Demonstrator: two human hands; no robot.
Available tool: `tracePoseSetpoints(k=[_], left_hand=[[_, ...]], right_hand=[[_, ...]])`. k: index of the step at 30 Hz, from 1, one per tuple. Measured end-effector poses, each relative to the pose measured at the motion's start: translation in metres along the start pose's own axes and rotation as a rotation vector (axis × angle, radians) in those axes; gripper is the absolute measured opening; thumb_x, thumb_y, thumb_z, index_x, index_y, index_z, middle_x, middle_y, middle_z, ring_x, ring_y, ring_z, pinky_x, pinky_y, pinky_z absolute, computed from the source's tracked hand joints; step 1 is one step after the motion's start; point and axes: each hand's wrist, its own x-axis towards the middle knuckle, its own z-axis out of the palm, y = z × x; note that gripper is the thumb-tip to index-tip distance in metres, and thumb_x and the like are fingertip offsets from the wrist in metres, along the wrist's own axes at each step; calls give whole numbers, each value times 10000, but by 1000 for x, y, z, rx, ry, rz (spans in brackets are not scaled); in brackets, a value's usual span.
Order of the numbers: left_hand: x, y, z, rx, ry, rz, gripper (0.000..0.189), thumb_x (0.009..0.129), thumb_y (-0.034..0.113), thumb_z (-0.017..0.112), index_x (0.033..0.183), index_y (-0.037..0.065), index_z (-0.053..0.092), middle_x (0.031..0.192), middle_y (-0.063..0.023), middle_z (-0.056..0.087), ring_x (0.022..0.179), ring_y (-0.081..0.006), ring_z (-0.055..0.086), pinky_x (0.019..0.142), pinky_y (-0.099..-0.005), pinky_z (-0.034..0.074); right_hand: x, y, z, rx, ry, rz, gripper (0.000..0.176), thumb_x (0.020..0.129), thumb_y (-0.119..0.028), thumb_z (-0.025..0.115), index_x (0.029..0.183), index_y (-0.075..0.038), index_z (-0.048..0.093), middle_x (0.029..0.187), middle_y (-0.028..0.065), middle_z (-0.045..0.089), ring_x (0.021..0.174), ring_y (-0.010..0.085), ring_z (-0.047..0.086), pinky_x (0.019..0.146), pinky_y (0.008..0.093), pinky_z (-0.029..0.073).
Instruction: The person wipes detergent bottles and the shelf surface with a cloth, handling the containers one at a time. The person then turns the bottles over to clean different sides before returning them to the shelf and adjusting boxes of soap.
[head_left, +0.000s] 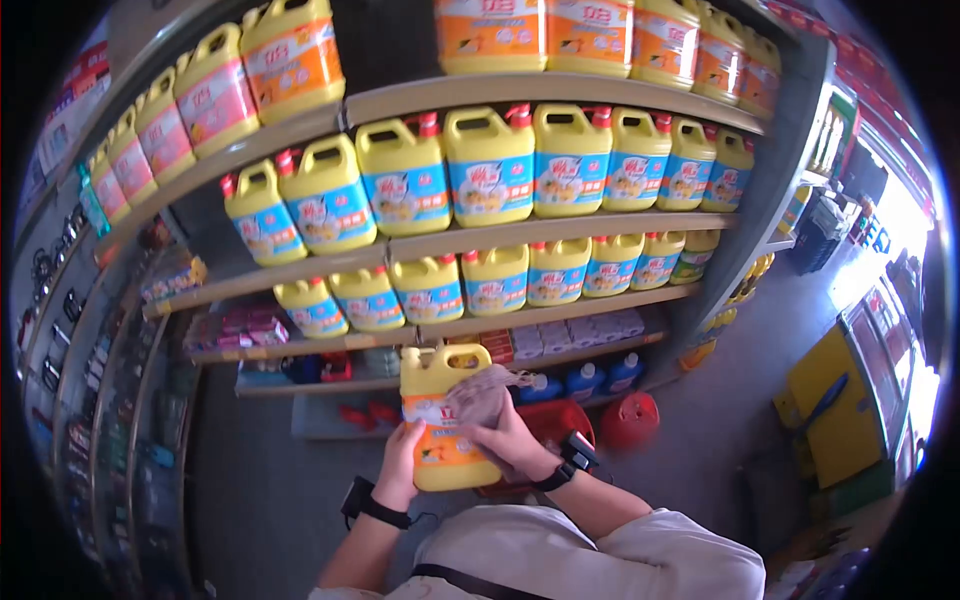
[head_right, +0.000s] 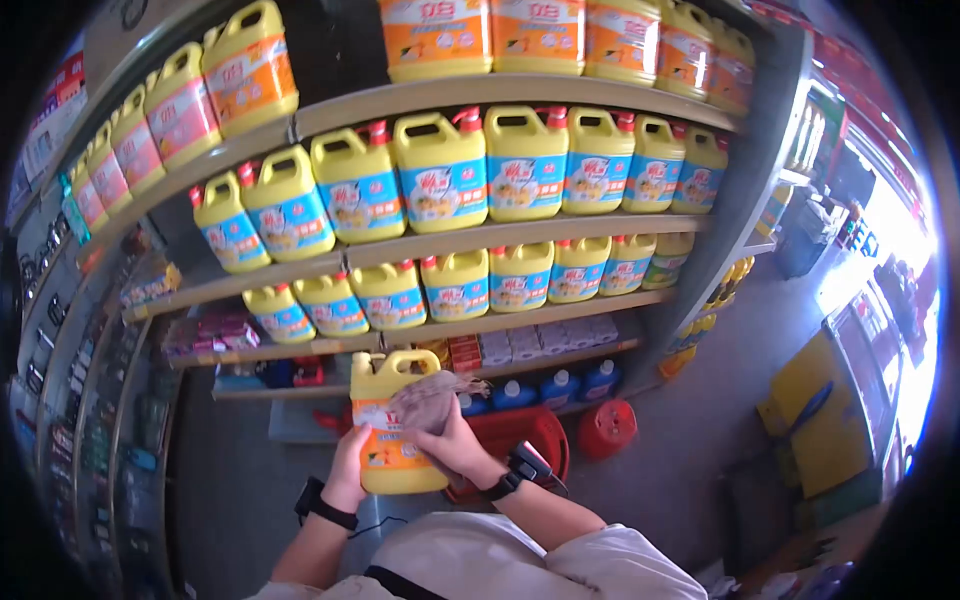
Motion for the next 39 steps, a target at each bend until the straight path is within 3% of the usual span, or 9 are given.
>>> tracePoseSetpoints(k=[4,10,12,14,18,22,29,38,39], left_hand=[[16,1,-31,-145,117,100,365,966,243,589,1245,15,532,1138,-104,639,1000,-203,647,875,-352,526],[-6,12,-16,10,54,446,417,931,170,643,1290,13,500,1213,-82,603,1104,-169,589,959,-331,471],[-16,14,-19,103,-43,490,461,926,154,640,1330,12,469,1274,-92,573,1170,-178,550,1013,-343,434],[-23,15,-21,36,-68,387,461,947,171,611,1348,15,446,1287,-93,564,1187,-189,545,1021,-356,432],[-15,-8,-25,-24,50,203,457,937,145,636,1337,34,446,1244,-93,587,1108,-187,601,936,-338,500],[-21,-12,-32,71,82,271,475,895,92,682,1309,22,459,1213,-91,602,1098,-179,602,934,-336,496],[-36,-23,-34,172,46,298,498,866,126,728,1277,18,468,1195,-89,609,1090,-162,597,933,-329,495],[-47,-32,-46,515,-19,271,630,803,196,798,1308,10,470,1192,-101,632,1082,-153,611,929,-324,498],[-43,-38,-52,469,-49,268,626,805,191,797,1307,10,470,1191,-96,629,1085,-150,607,922,-322,499]], right_hand=[[-19,-6,30,-835,25,-193,960,647,-282,896,1322,102,332,1270,231,496,1205,260,500,1044,383,404],[-6,7,35,-111,132,-62,710,750,-193,833,1285,48,434,1223,134,571,1153,212,543,1015,373,436],[7,-13,26,132,-66,15,689,777,-171,815,1310,34,430,1211,106,588,1121,189,568,990,350,458],[16,-27,20,125,-242,25,672,788,-152,802,1323,18,432,1213,92,591,1108,178,574,976,342,466],[31,-20,24,-136,-158,102,679,808,-167,789,1336,29,409,1206,110,594,1101,178,575,967,338,467],[35,-3,34,-164,-105,-55,678,824,-188,780,1347,26,405,1206,110,595,1085,185,582,960,334,472],[53,-23,40,-16,-55,77,536,845,-102,711,1313,14,476,1177,91,628,1054,183,607,937,326,482],[62,-57,0,-828,-367,38,375,739,-130,797,1047,17,640,934,68,693,829,114,624,768,297,509],[56,-63,6,-942,-347,-7,373,726,-148,795,1022,11,632,887,121,683,798,183,639,742,326,505]])
